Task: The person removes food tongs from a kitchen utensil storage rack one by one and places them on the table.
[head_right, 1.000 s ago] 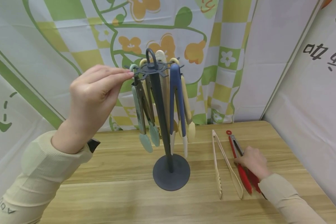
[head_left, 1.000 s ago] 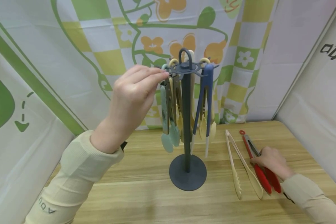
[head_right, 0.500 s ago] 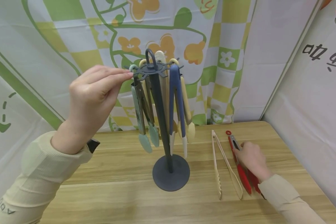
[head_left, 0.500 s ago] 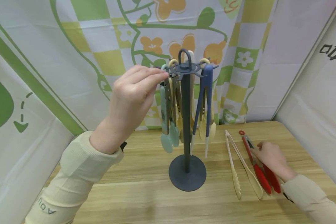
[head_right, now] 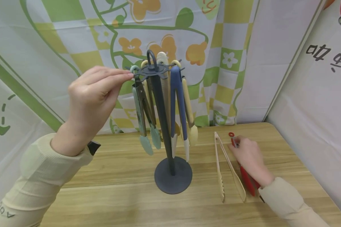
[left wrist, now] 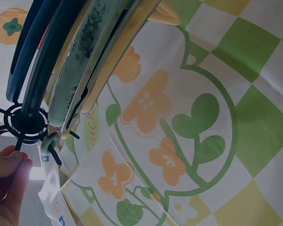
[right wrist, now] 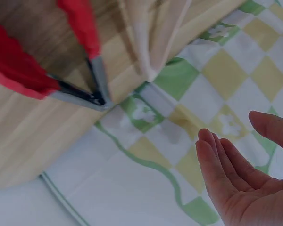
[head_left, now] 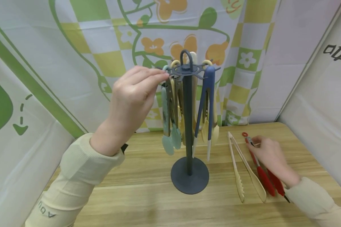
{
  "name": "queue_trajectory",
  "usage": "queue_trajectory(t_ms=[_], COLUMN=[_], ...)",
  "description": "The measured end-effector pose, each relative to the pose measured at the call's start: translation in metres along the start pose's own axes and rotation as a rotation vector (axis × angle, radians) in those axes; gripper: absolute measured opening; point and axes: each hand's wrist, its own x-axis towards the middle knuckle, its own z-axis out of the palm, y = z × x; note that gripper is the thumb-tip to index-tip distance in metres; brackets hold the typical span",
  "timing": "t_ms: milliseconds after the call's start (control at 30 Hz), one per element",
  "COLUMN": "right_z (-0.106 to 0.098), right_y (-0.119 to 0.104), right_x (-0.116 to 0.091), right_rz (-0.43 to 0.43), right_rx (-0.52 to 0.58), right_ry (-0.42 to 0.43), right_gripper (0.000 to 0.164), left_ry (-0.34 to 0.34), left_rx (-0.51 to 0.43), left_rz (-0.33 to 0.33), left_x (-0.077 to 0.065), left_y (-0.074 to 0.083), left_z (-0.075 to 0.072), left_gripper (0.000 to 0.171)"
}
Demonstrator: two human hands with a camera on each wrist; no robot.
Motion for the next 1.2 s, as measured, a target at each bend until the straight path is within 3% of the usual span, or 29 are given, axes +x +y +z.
queue_trajectory(t_ms=[533, 1000, 1200], right_z=[-0.015, -0.027, -0.031], right_y=[-0.042, -0.077, -0.087], right_x=[-0.012, -0.018, -0.02], right_rz=[-0.126, -0.252, -0.292], right_rx=[0.105, 0.162, 0.196], right_ry=[0.16, 0.267, 0.291], right_gripper=[0.023, 0.019, 0.02], left_ry=[-0.008, 0.003, -0.006], left_rx=[0.01, -0.007, 0.016], left_rz=[0.0, -0.023, 0.002], left_x=[0.001, 0.002, 0.001], left_y=[-0.001, -0.002, -0.004], left_z=[0.0, 0.001, 0.001], left_gripper=[0.019, 0.021, 0.02])
